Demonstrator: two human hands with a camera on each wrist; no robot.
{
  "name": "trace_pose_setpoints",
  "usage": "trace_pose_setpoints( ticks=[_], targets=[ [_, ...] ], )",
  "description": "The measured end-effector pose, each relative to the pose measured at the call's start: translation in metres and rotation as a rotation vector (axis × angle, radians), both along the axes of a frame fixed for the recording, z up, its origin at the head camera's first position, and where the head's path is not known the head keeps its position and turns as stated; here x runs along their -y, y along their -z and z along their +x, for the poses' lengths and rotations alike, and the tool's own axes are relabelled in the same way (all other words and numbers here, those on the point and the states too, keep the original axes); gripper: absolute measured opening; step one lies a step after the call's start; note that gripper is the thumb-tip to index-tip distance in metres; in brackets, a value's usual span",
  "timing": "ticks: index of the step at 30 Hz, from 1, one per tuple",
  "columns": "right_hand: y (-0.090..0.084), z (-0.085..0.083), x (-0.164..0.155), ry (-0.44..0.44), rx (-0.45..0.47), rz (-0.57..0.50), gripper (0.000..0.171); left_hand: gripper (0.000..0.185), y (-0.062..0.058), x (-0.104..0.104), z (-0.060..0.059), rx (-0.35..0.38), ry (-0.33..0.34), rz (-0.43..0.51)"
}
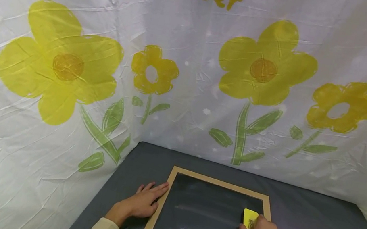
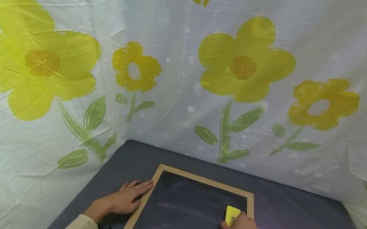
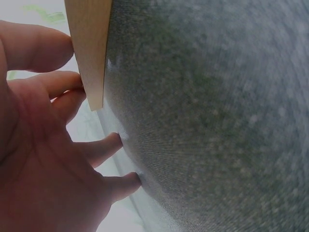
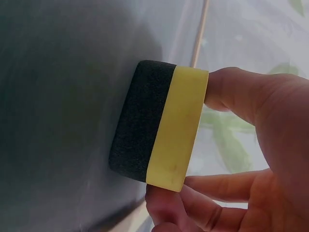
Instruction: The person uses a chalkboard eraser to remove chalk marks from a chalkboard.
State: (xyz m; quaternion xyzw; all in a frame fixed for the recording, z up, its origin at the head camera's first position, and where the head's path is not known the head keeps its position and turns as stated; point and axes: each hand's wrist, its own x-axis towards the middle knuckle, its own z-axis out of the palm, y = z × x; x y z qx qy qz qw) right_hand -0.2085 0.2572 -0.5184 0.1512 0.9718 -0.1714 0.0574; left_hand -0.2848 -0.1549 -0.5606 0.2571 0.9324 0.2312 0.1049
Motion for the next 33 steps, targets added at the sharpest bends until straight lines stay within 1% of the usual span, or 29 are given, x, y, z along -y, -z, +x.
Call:
trace_pose_setpoints(
  ticks=[7, 12, 20, 24, 28, 33],
  targets=[
    [0.000, 0.005, -0.018, 0.011, 0.036, -0.009, 0.071, 0.067, -0.001, 0.000, 0.001, 0.006, 0.005, 0.006],
    [0.000, 0.008, -0.025, 0.015, 0.048, -0.012, 0.068, 0.068, -0.002, 0.001, 0.002, 0.016, 0.005, 0.009],
    [-0.003, 0.007, -0.025, 0.021, 0.065, -0.007, 0.066, 0.067, -0.003, 0.001, 0.001, 0.012, 0.017, 0.032],
    [-0.004, 0.008, -0.025, 0.008, 0.064, -0.008, 0.063, 0.067, -0.003, 0.000, 0.002, 0.015, 0.015, 0.034],
    [-0.004, 0.008, -0.024, -0.009, 0.056, -0.006, 0.064, 0.067, -0.004, 0.000, 0.002, 0.009, 0.007, 0.013],
    [-0.004, 0.009, -0.021, -0.030, 0.030, 0.000, 0.066, 0.066, -0.004, 0.000, 0.003, 0.001, 0.022, 0.025]
  ],
)
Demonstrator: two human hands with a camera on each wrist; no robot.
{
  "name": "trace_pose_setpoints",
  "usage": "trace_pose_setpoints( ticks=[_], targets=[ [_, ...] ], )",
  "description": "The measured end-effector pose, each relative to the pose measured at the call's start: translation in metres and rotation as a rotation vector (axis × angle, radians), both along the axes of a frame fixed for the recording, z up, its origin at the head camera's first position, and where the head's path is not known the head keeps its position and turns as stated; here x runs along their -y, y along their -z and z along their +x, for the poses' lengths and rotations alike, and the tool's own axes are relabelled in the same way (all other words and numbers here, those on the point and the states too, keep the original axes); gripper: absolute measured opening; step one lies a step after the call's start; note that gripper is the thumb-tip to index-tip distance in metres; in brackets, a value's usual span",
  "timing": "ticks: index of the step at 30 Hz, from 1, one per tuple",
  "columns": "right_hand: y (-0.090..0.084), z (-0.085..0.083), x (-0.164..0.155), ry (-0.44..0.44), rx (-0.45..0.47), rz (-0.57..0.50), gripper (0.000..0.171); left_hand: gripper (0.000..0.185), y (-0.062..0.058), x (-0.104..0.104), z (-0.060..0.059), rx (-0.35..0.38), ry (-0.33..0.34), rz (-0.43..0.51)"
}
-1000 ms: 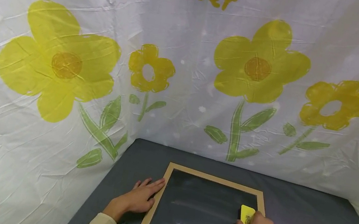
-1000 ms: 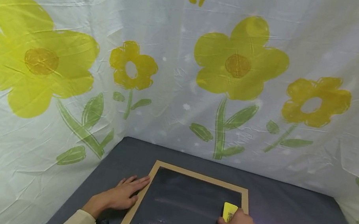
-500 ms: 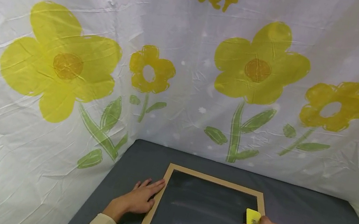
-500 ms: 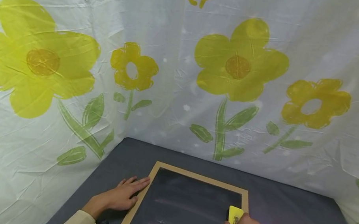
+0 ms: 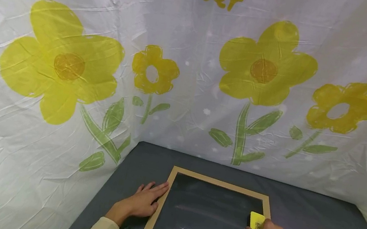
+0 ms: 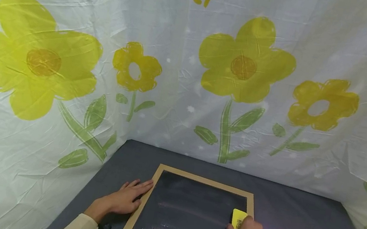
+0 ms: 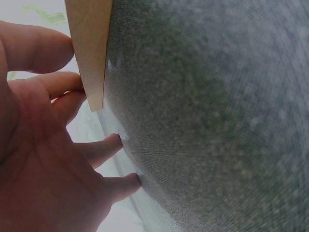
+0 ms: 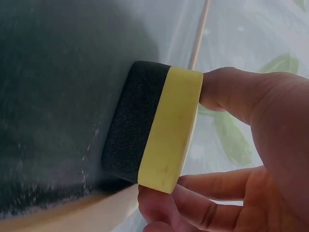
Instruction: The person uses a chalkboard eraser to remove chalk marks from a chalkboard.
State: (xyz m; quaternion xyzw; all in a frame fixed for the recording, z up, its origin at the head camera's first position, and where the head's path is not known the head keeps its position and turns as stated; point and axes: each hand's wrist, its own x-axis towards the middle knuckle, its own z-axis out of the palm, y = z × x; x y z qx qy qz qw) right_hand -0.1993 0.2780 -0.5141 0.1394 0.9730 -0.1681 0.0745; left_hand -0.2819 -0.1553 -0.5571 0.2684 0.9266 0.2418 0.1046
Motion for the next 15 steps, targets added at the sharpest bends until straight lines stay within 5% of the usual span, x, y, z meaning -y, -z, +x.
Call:
trace_pose_setpoints(
  ticks=[15],
  targets=[
    [0.003, -0.012, 0.039, -0.074, -0.052, 0.073, 0.073, 0.067, 0.000, -0.001, 0.000, 0.022, -0.014, -0.016]
  ],
)
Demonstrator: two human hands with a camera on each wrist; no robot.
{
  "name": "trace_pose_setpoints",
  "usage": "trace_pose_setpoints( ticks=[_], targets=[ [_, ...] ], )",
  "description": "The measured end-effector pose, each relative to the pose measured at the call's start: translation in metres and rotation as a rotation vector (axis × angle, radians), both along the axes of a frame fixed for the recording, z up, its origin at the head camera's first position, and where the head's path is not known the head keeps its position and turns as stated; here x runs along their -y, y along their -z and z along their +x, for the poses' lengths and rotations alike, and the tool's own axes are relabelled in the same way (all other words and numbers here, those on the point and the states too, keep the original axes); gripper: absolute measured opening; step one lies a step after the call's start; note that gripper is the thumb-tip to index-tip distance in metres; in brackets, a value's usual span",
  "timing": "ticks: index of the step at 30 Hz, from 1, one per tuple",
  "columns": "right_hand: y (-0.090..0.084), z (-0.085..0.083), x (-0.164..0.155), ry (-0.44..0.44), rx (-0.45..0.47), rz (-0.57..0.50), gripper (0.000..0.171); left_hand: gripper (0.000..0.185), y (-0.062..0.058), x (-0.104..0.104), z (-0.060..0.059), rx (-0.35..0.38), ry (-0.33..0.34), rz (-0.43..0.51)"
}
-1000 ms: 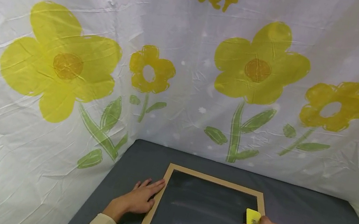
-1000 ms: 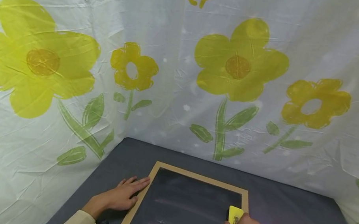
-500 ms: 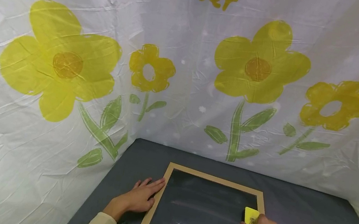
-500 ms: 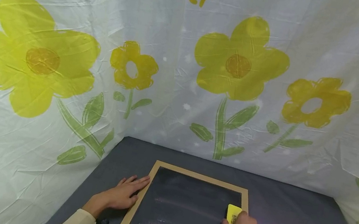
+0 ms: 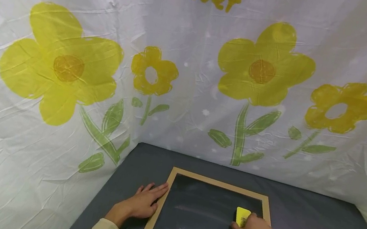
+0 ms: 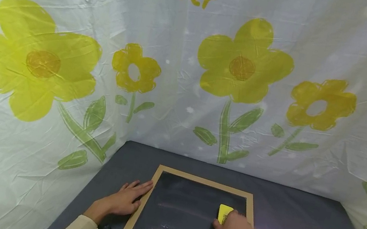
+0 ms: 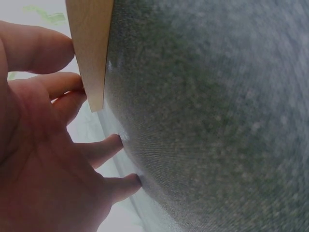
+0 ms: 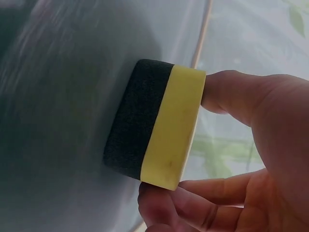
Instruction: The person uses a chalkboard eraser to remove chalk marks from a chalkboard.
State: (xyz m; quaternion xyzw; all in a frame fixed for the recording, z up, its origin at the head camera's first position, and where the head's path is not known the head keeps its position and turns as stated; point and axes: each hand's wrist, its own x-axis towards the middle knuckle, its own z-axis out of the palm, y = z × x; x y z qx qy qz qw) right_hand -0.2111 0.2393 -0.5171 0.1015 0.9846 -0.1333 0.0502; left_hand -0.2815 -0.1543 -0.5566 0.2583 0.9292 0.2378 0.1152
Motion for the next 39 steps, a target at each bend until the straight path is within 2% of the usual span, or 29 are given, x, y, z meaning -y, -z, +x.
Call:
trace_pose_setpoints(
  ticks=[8, 20, 39],
  targets=[
    [0.004, -0.008, 0.032, -0.023, -0.061, 0.001, 0.075, 0.067, 0.002, 0.001, -0.001, -0.004, 0.000, 0.010],
    [0.004, -0.023, 0.075, -0.032, -0.087, 0.007, 0.076, 0.067, 0.001, 0.000, -0.002, -0.002, -0.002, 0.002],
    [0.007, -0.037, 0.130, -0.106, -0.114, -0.005, 0.073, 0.067, 0.002, 0.003, -0.002, 0.011, 0.013, 0.008]
  ],
)
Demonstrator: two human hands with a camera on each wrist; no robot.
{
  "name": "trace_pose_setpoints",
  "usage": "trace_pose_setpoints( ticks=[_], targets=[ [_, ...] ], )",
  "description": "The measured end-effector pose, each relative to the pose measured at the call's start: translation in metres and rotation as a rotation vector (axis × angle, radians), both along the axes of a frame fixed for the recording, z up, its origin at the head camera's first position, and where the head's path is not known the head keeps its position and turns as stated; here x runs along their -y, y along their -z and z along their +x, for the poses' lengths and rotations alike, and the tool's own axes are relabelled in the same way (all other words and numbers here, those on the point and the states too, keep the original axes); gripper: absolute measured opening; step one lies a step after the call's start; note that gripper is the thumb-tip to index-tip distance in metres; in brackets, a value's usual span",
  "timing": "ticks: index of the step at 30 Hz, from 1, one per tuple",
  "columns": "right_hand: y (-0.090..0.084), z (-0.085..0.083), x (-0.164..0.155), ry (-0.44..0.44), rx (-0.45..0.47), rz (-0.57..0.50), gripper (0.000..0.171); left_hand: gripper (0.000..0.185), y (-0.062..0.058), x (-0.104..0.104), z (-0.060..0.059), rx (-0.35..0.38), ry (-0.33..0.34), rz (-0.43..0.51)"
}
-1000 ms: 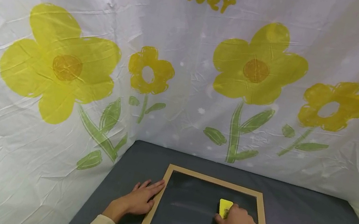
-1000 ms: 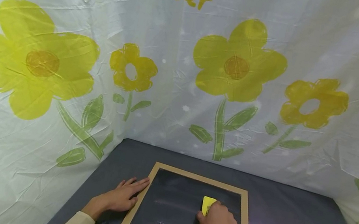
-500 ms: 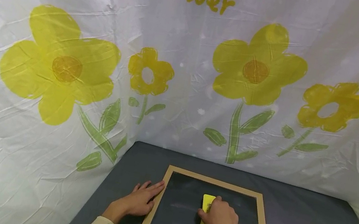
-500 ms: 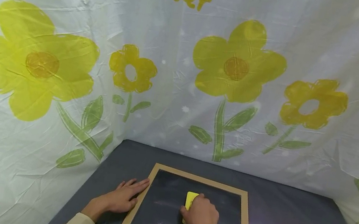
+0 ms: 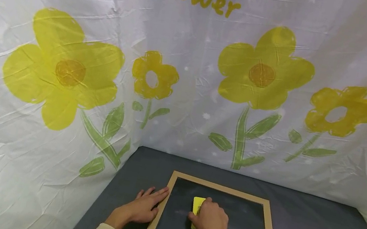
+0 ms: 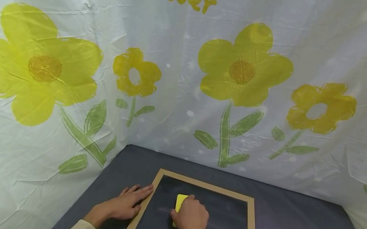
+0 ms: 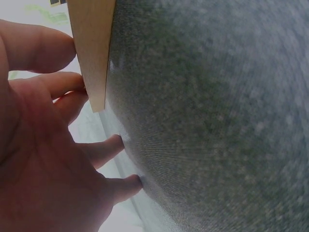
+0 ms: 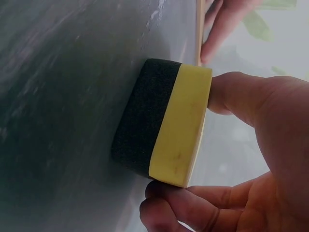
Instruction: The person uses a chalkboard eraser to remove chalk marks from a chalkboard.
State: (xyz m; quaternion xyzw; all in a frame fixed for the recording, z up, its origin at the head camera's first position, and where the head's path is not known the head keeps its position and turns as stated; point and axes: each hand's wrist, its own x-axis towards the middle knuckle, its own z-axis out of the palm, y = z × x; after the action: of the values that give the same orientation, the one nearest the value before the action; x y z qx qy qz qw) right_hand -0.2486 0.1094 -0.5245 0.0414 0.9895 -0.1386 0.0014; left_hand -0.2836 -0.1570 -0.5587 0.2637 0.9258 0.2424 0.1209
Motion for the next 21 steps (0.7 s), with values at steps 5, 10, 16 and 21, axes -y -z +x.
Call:
trace_pose_setpoints(
  ticks=[5, 10, 16, 21],
  targets=[
    [-0.003, 0.001, 0.011, -0.018, -0.010, -0.005, 0.076, 0.067, 0.000, 0.000, 0.000, 0.000, -0.002, 0.000],
    [-0.002, -0.001, 0.022, -0.031, -0.016, 0.003, 0.084, 0.066, -0.001, 0.000, 0.000, -0.005, -0.006, -0.007],
    [0.000, -0.004, 0.033, -0.047, -0.006, -0.013, 0.084, 0.066, 0.000, 0.000, -0.001, -0.003, -0.009, -0.007],
    [0.001, -0.006, 0.039, -0.059, -0.008, -0.028, 0.078, 0.066, 0.000, 0.000, 0.000, 0.001, -0.008, -0.008]
  ],
)
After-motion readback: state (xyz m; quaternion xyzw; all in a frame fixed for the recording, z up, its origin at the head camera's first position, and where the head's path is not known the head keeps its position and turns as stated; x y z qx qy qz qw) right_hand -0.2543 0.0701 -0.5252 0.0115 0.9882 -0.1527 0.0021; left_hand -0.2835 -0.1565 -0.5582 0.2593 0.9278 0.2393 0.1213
